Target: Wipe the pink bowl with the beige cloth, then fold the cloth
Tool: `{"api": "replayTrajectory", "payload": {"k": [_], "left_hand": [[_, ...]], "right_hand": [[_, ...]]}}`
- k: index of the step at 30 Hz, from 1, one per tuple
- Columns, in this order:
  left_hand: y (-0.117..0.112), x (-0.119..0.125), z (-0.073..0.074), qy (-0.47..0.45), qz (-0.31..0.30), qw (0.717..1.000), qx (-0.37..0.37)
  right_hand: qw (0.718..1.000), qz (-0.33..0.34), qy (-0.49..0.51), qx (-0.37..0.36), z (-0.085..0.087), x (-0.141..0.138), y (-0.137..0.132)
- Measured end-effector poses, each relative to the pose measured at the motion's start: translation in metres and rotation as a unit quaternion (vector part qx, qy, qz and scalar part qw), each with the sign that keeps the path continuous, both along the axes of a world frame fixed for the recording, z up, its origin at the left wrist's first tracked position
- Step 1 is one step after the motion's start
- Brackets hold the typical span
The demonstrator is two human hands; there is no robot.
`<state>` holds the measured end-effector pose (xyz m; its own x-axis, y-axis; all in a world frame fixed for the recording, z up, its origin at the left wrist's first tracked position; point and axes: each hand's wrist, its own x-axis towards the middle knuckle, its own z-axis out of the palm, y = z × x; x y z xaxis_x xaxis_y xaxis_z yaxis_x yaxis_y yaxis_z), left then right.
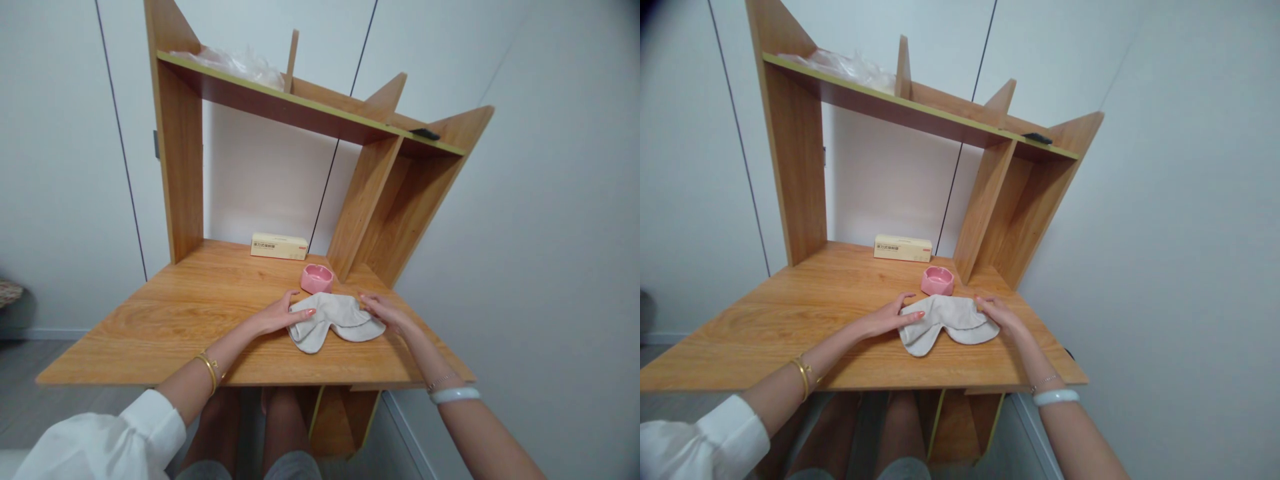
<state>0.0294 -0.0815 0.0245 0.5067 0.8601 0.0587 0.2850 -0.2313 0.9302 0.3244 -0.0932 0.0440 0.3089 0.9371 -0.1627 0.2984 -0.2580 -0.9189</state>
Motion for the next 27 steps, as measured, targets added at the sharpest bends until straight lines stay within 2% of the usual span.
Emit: {"api": "replayTrajectory", "payload": {"k": [3,5,9,13,15,18,20,23,25,27], "left_hand": [[0.001,0.004,-0.006,-0.039,-0.018,0.999,-0.025],[0.004,0.003,-0.006,-0.066,0.001,0.996,-0.052],[0.012,-0.015,0.007,-0.107,0.033,0.981,-0.160],[0.024,-0.043,0.020,-0.085,0.044,0.978,-0.187],[0.030,-0.055,0.020,-0.040,0.069,0.987,-0.137],[0.035,-0.065,0.017,0.071,0.106,0.991,0.029],[0.033,-0.067,0.016,0.131,0.078,0.982,0.113],[0.027,-0.065,0.017,0.180,-0.011,0.971,0.155],[0.023,-0.063,0.016,0.208,-0.026,0.962,0.173],[0.023,-0.060,0.012,0.215,-0.014,0.958,0.187]], "right_hand": [[0.996,0.011,-0.085,0.007,0.002,0.002,-0.003],[0.996,0.018,-0.082,0.010,0.005,0.002,-0.003],[0.999,0.036,-0.002,0.019,0.009,0.001,-0.005],[0.997,0.082,0.007,-0.008,0.004,-0.004,-0.008],[0.994,0.105,-0.039,-0.011,-0.001,-0.008,-0.009],[0.980,0.134,-0.142,0.039,-0.006,-0.017,-0.011],[0.957,0.185,-0.204,0.089,-0.005,-0.024,-0.015],[0.899,0.283,-0.317,0.103,-0.001,-0.034,-0.025],[0.863,0.303,-0.394,0.094,0.002,-0.039,-0.031],[0.845,0.295,-0.435,0.094,0.003,-0.042,-0.033]]}}
